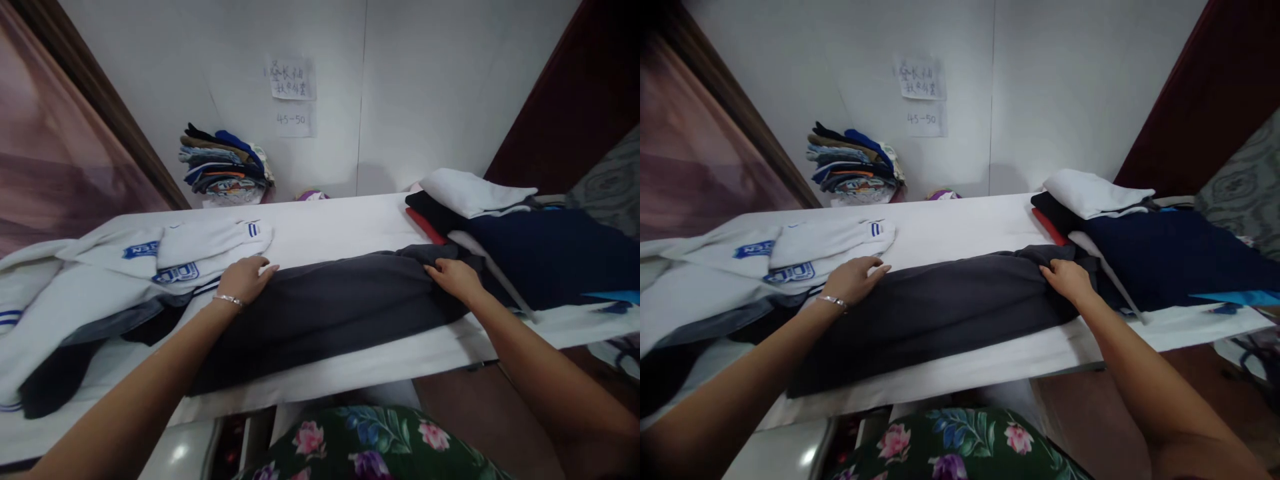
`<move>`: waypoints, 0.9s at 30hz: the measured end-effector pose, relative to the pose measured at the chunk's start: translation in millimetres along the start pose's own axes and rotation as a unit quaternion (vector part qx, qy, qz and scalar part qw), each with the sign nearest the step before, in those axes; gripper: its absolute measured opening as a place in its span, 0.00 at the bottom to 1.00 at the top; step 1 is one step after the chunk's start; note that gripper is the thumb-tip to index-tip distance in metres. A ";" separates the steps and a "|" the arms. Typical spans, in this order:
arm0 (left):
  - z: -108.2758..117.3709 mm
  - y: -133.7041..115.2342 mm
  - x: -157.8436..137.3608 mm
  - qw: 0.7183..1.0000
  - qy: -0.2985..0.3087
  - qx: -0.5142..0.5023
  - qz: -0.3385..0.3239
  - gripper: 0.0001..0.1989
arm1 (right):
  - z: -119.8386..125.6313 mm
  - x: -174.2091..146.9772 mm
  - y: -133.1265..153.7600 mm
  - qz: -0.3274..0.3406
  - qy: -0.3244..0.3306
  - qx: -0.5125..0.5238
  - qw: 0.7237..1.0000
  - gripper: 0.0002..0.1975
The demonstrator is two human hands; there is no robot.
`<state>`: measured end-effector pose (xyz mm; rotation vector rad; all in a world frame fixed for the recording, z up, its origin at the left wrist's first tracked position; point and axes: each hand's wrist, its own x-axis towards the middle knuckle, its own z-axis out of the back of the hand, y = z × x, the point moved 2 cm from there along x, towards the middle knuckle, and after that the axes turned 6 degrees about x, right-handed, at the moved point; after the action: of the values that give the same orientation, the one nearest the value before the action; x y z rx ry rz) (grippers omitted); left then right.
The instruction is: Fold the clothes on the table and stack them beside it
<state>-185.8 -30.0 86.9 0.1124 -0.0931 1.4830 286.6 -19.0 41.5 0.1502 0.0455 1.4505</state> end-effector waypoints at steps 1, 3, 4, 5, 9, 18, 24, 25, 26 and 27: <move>6.6 -14.7 -4.3 0.998 -0.040 -0.020 -0.048 0.25 | 1.4 -0.6 1.8 0.000 -0.009 -0.004 1.000 0.22; 5.0 -45.9 -14.3 0.984 -0.073 -0.049 -0.157 0.27 | 5.1 -1.0 6.5 0.019 -0.060 -0.008 0.998 0.20; -3.2 -59.6 -18.8 0.976 -0.064 -0.051 -0.202 0.29 | 7.4 -0.4 9.5 0.044 -0.096 -0.006 0.994 0.19; -15.0 -70.6 -22.1 0.971 -0.044 -0.045 -0.232 0.31 | 9.7 1.0 12.9 0.080 -0.132 0.001 0.988 0.20; -68.8 -84.0 -22.9 0.966 0.073 -0.028 -0.247 0.34 | 11.3 13.9 27.6 0.242 -0.158 0.053 0.956 0.26; -85.4 -50.8 -17.3 0.981 0.092 -0.018 -0.167 0.37 | -46.1 24.0 29.5 0.194 0.013 0.033 0.980 0.28; -87.7 -50.6 -15.9 0.981 0.099 -0.010 -0.165 0.36 | -44.3 21.7 29.6 0.195 0.004 0.026 0.980 0.29; -87.7 -49.6 -16.5 0.982 0.099 -0.008 -0.163 0.36 | -43.4 21.6 30.1 0.194 0.005 0.025 0.981 0.29; -87.5 -47.5 -17.5 0.982 0.099 -0.005 -0.158 0.36 | -42.8 21.3 30.6 0.193 0.008 0.024 0.981 0.29; -87.1 -43.9 -18.9 0.984 0.100 0.002 -0.148 0.36 | -42.6 20.8 31.1 0.190 0.010 0.022 0.981 0.29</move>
<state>-144.3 -40.8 -2.7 -0.0189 0.0862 1.1909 253.3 8.3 4.6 0.1871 0.0673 1.8344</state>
